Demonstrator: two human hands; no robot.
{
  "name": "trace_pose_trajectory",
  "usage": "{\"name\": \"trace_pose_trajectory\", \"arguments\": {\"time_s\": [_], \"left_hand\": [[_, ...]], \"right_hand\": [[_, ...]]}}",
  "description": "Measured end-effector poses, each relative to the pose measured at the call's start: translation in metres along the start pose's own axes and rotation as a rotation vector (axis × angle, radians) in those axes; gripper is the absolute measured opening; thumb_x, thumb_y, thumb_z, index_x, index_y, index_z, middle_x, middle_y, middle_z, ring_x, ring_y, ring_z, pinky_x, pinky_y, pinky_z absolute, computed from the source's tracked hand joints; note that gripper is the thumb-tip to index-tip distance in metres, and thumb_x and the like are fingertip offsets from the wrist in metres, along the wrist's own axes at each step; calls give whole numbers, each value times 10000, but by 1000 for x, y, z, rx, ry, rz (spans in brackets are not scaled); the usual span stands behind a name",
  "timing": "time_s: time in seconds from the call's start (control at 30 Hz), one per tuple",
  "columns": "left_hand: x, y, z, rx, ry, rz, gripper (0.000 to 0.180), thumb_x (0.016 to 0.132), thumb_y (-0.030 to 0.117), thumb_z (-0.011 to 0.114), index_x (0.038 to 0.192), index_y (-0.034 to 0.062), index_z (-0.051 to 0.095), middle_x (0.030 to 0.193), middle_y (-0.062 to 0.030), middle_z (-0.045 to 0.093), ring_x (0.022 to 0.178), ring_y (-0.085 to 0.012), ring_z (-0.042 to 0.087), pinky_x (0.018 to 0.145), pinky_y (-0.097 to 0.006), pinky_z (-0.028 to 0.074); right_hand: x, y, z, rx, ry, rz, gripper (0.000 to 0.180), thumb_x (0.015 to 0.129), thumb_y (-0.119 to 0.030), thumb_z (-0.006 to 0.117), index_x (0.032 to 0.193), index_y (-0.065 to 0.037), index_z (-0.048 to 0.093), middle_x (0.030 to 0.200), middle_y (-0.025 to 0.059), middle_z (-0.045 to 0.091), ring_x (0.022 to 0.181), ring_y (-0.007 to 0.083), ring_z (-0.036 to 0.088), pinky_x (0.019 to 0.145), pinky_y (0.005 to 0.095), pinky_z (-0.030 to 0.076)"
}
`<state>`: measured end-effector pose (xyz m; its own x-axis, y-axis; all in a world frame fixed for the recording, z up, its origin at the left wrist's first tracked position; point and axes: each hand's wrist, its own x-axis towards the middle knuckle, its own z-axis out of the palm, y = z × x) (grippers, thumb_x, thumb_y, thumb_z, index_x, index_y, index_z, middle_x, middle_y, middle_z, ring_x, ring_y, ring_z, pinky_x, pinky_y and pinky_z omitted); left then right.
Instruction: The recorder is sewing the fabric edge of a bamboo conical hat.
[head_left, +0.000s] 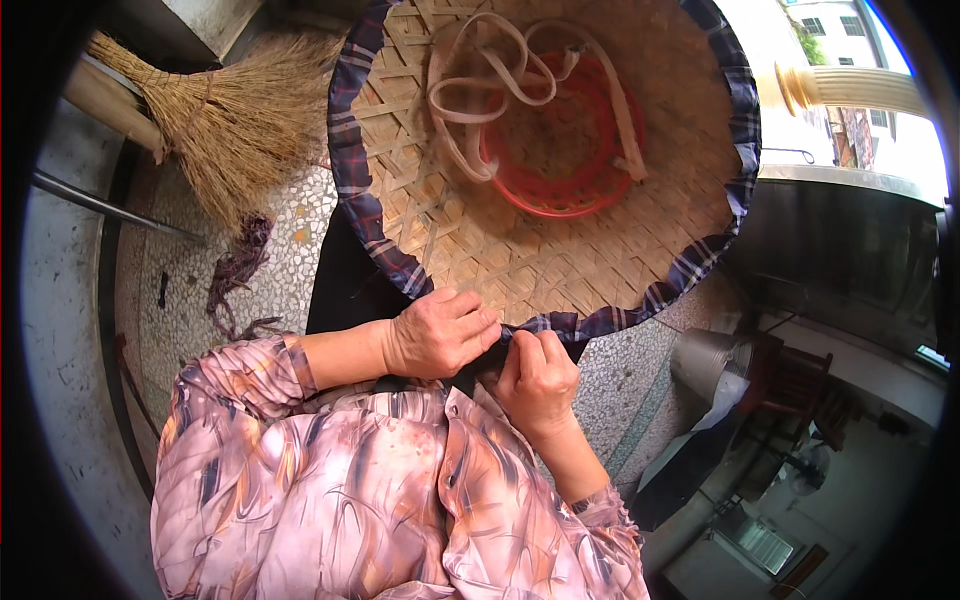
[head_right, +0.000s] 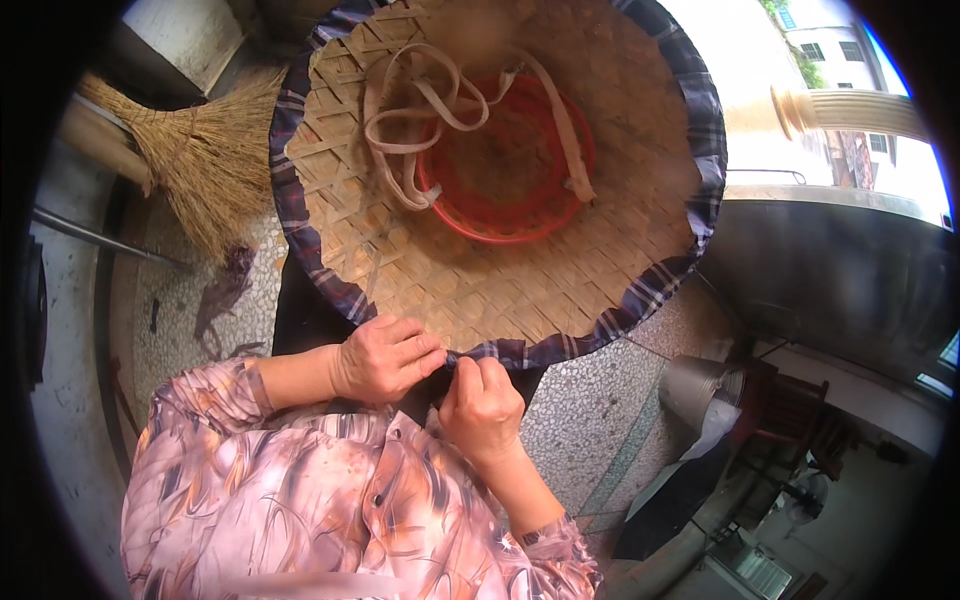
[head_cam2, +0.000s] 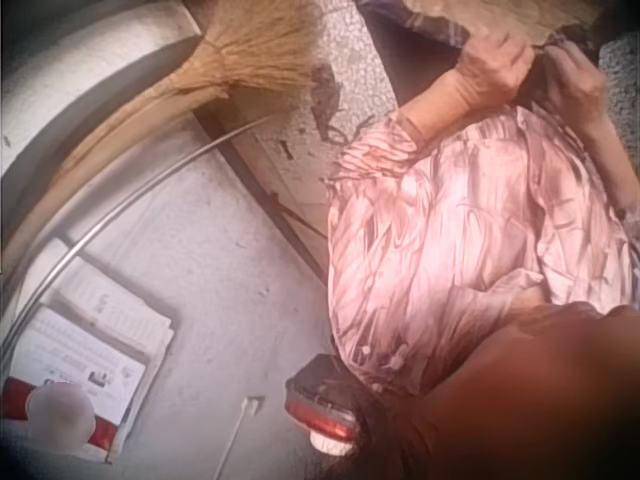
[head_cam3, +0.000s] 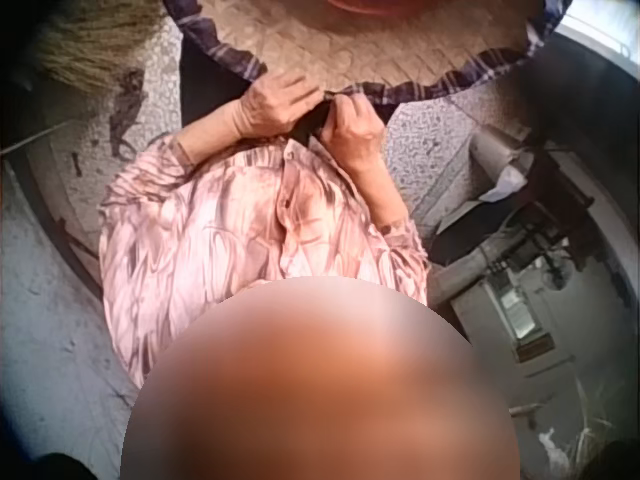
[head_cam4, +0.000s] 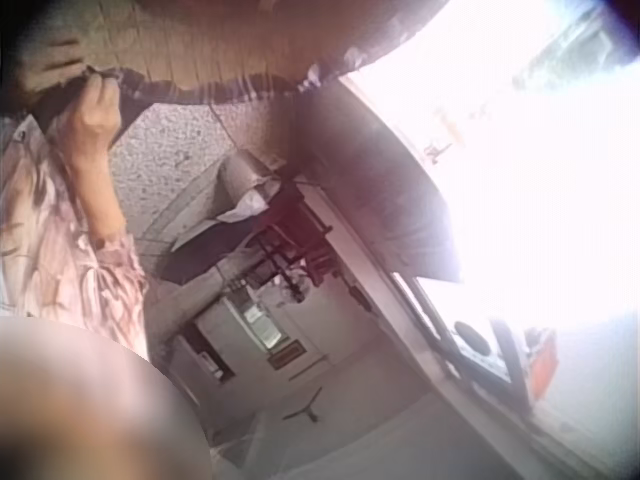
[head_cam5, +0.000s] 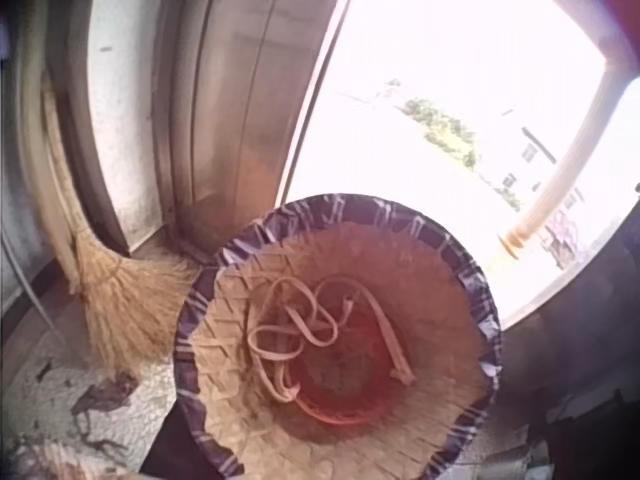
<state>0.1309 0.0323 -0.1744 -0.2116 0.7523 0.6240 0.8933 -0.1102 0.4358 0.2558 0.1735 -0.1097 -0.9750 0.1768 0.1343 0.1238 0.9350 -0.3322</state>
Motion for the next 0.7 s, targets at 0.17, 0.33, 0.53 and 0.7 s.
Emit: {"name": "trace_pose_trajectory", "arguments": {"time_s": [0.17, 0.33, 0.53, 0.7], "left_hand": [[3, 0, -2, 12, -24, 15, 327, 659, 154, 631, 948, 5, 667, 933, -83, 636, 800, -230, 614, 640, -314, 481], [5, 8, -4, 5, 53, 37, 304, 708, 181, 604, 939, -9, 655, 922, -86, 621, 826, -218, 605, 647, -325, 473], [7, 7, -7, 8, 30, 48, 309, 708, 189, 598, 940, -7, 655, 931, -86, 622, 842, -217, 607, 675, -327, 477], [6, 7, -6, -1, 42, 39, 308, 705, 187, 597, 936, -10, 653, 927, -86, 619, 833, -216, 604, 670, -325, 474]], "right_hand": [[4, -5, -5, 27, -10, 34, 102, 794, -11, 651, 890, -20, 618, 767, 134, 565, 669, 324, 600, 568, 392, 499], [3, -16, -35, 15, -96, 93, 83, 832, -60, 663, 895, -27, 620, 792, 125, 565, 702, 318, 612, 576, 385, 507], [0, -10, -38, -99, -152, 109, 141, 818, -100, 699, 846, -49, 571, 768, 108, 555, 694, 302, 623, 555, 391, 506], [1, -10, -30, -46, -186, 90, 73, 850, -32, 629, 877, -39, 562, 776, 143, 559, 621, 343, 601, 534, 411, 493]]}}
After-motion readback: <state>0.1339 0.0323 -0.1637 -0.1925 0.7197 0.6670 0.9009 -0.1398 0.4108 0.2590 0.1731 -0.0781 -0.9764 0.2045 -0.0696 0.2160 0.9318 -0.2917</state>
